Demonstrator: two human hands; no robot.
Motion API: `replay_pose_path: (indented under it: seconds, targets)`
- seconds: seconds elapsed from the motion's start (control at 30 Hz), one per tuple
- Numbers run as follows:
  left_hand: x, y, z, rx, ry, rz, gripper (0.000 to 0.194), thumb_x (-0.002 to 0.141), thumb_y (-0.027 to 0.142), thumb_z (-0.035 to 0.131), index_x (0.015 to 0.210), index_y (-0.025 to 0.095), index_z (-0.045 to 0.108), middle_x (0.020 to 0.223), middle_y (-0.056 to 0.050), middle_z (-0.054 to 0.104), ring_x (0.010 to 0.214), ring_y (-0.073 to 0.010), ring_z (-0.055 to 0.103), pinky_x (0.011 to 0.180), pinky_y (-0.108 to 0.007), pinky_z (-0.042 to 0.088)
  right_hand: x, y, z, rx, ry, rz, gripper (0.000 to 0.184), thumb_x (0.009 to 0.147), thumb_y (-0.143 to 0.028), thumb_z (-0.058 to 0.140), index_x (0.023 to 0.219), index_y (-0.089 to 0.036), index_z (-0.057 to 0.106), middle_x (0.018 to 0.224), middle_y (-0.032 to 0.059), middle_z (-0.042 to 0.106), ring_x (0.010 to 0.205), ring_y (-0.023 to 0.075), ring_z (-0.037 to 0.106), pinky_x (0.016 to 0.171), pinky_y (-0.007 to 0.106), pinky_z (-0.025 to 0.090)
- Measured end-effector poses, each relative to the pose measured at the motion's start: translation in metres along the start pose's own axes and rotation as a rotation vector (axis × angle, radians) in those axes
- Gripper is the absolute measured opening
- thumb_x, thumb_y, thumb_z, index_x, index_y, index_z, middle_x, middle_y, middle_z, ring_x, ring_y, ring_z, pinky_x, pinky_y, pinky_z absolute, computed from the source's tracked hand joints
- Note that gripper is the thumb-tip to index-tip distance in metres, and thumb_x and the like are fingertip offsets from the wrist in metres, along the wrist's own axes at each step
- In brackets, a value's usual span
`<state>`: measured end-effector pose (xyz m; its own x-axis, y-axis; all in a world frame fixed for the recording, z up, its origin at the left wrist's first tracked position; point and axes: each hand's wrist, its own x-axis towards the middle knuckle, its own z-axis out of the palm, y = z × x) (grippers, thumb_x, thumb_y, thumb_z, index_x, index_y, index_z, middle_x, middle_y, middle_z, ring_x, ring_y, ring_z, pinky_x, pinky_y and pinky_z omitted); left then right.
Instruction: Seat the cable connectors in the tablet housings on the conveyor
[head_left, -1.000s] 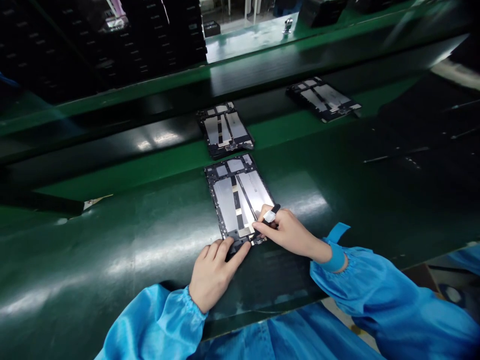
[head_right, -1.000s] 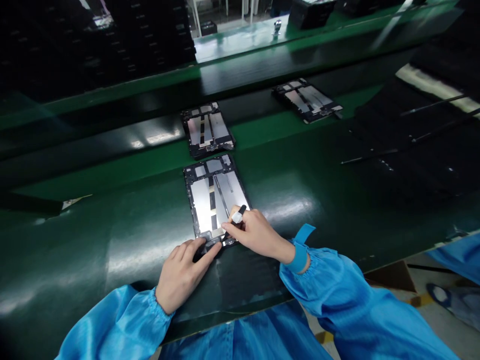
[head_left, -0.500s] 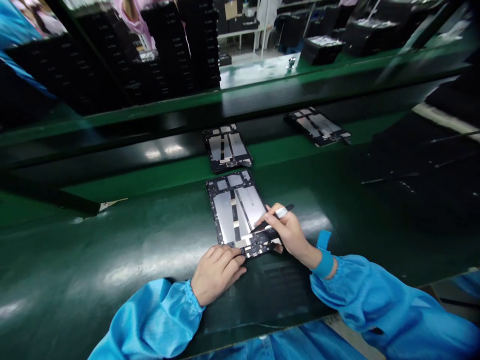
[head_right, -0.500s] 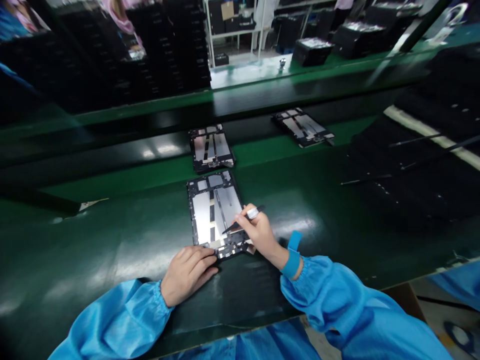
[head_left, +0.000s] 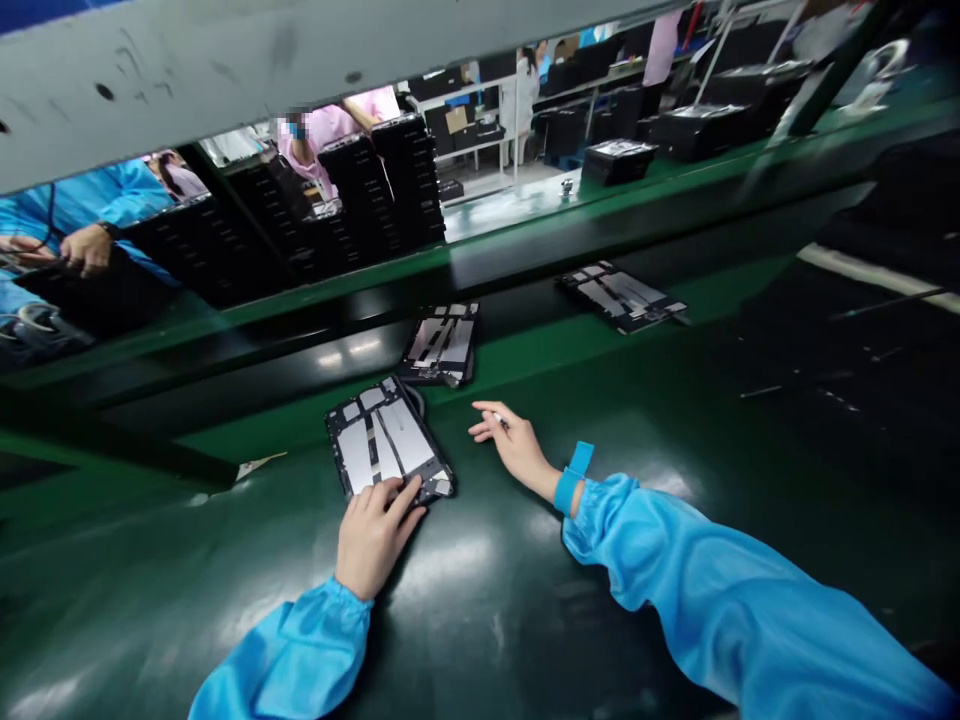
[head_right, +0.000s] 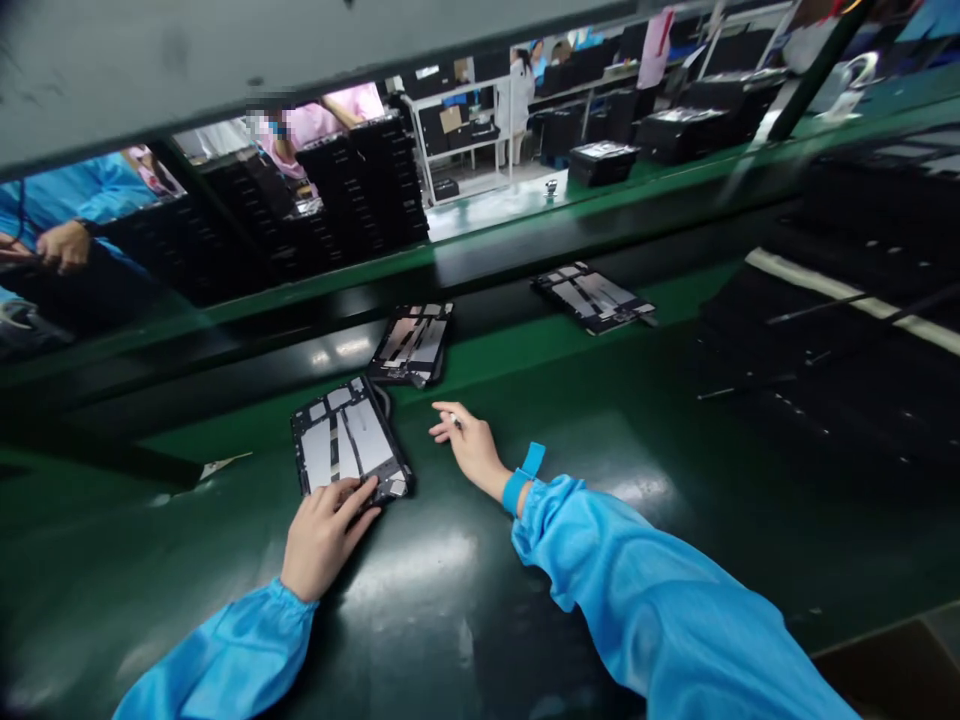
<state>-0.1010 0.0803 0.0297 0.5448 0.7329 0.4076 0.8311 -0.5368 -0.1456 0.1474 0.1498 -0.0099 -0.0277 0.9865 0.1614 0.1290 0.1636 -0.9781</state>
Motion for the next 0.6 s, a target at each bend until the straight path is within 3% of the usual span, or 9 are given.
replay_pose_path:
  seconds: [0.1,0.23,0.33,0.43,0.6]
  targets:
    - [-0.009,0.01,-0.002,-0.041,0.005,-0.011,0.032,0.096,0.035,0.048,0.12,0.02,0.063,0.105,-0.008,0.057,0.087,-0.0151,0.052,0.077,-0.028,0.042,0.022,0.013,-0.006,-0.179,0.065,-0.058,0.031,0.095,-0.019,0.04,0.122,-0.019,0.056,0.106,0.0085,0.069,0.098,0.0195,0.067,0.089,0.035,0.052]
    - [-0.021,0.019,-0.01,-0.036,0.002,-0.037,0.029,0.097,0.031,0.045,0.119,0.021,0.063,0.106,-0.008,0.057,0.086,-0.0146,0.052,0.075,-0.027,0.041,0.062,0.014,0.013,-0.406,0.023,-0.169,0.044,0.081,-0.011,0.062,0.124,-0.019,0.057,0.128,0.0102,0.058,0.123,0.025,0.05,0.106,0.04,0.038]
    - [-0.023,0.011,-0.011,-0.007,0.01,-0.041,0.028,0.097,0.029,0.046,0.119,0.021,0.063,0.105,-0.009,0.058,0.084,-0.0149,0.052,0.074,-0.027,0.041,0.089,0.01,0.03,-0.53,-0.059,-0.229,0.042,0.078,-0.007,0.064,0.118,-0.019,0.062,0.116,0.0116,0.062,0.12,0.027,0.049,0.102,0.04,0.039]
    - [-0.023,-0.003,-0.012,0.001,0.02,-0.017,0.028,0.096,0.026,0.048,0.12,0.021,0.062,0.106,-0.009,0.058,0.087,-0.0165,0.052,0.075,-0.028,0.041,0.104,0.01,0.031,-0.62,-0.081,-0.232,0.036,0.082,-0.003,0.054,0.114,-0.017,0.065,0.101,0.0136,0.063,0.108,0.0274,0.053,0.091,0.037,0.042]
    - [-0.038,-0.013,-0.023,-0.09,0.012,0.042,0.026,0.095,0.021,0.049,0.116,0.023,0.065,0.105,-0.008,0.058,0.089,-0.0151,0.054,0.077,-0.027,0.041,0.111,0.025,-0.015,-0.69,-0.026,-0.189,0.039,0.082,-0.003,0.051,0.114,-0.019,0.065,0.102,0.013,0.063,0.101,0.0264,0.056,0.086,0.034,0.042]
